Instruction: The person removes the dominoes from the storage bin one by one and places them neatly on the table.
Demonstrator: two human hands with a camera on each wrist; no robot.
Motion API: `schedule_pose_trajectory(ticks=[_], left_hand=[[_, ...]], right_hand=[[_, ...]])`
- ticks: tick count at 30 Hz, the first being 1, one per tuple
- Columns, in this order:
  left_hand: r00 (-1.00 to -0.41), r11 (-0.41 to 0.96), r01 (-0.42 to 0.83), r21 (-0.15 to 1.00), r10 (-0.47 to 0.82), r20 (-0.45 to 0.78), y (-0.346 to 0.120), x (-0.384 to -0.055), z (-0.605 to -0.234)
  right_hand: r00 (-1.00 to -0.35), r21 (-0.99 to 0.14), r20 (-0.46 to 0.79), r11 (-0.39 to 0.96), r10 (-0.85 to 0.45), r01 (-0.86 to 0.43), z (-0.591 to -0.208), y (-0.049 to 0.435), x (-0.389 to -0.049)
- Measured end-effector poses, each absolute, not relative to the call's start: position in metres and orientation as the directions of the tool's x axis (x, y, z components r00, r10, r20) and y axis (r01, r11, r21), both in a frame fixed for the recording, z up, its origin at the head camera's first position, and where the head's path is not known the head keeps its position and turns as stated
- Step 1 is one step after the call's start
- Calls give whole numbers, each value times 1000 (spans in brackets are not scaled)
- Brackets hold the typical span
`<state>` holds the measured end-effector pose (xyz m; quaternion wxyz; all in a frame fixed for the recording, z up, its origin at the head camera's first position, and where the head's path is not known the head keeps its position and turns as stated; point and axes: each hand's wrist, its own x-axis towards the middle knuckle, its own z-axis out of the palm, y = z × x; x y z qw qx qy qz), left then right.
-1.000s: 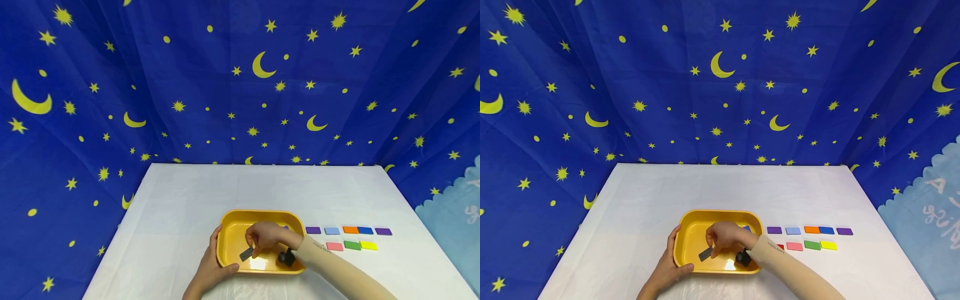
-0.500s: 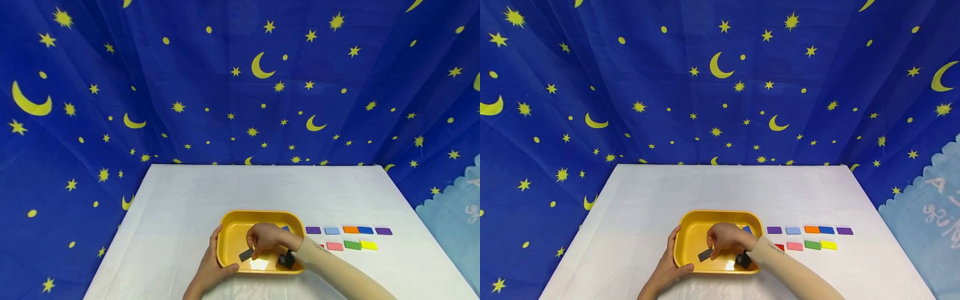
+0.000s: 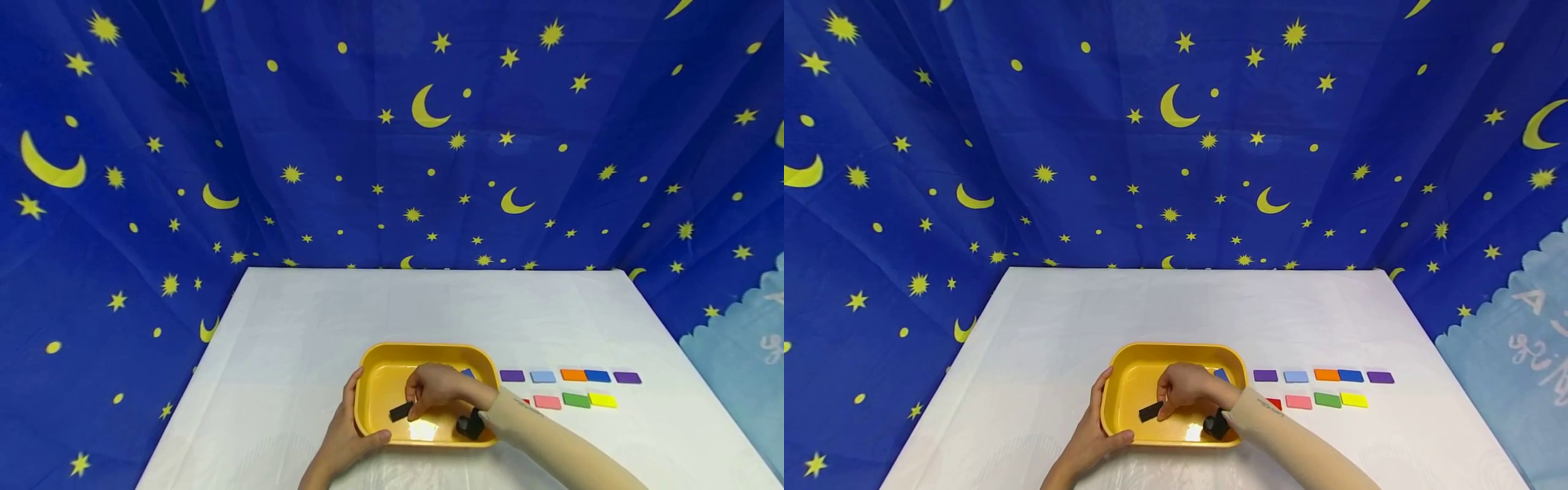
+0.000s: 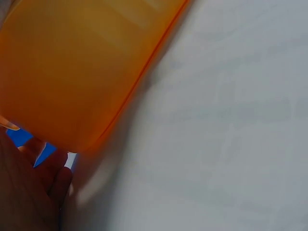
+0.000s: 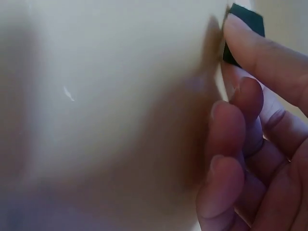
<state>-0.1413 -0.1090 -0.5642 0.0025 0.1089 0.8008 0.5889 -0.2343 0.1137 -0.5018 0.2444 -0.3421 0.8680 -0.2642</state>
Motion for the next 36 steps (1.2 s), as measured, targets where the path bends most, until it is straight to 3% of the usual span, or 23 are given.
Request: schedule_pose_trajectory(ticks=[9, 18, 22, 27, 36], left_hand=[[-975, 313, 191, 930, 174, 141, -108, -142, -566], [-969, 340, 221, 914, 182, 166, -108, -143, -569], [-973, 326, 200, 924, 179, 148, -109, -142, -568], [-976, 309, 180, 934, 173, 131, -109, -142, -567], [-975, 306, 184, 934, 179, 133, -109, -142, -567]], right_hand=[[-684, -743, -136, 531, -717, -408, -483, 134, -237], [-846, -761, -28, 560, -533, -327, -457, 198, -236], [-924, -779, -53, 595, -379, -199, -448, 239, -235], [-977, -784, -70, 617, -203, -72, -436, 294, -226], [-974, -683, -223, 708, 31, 179, -459, 400, -205]])
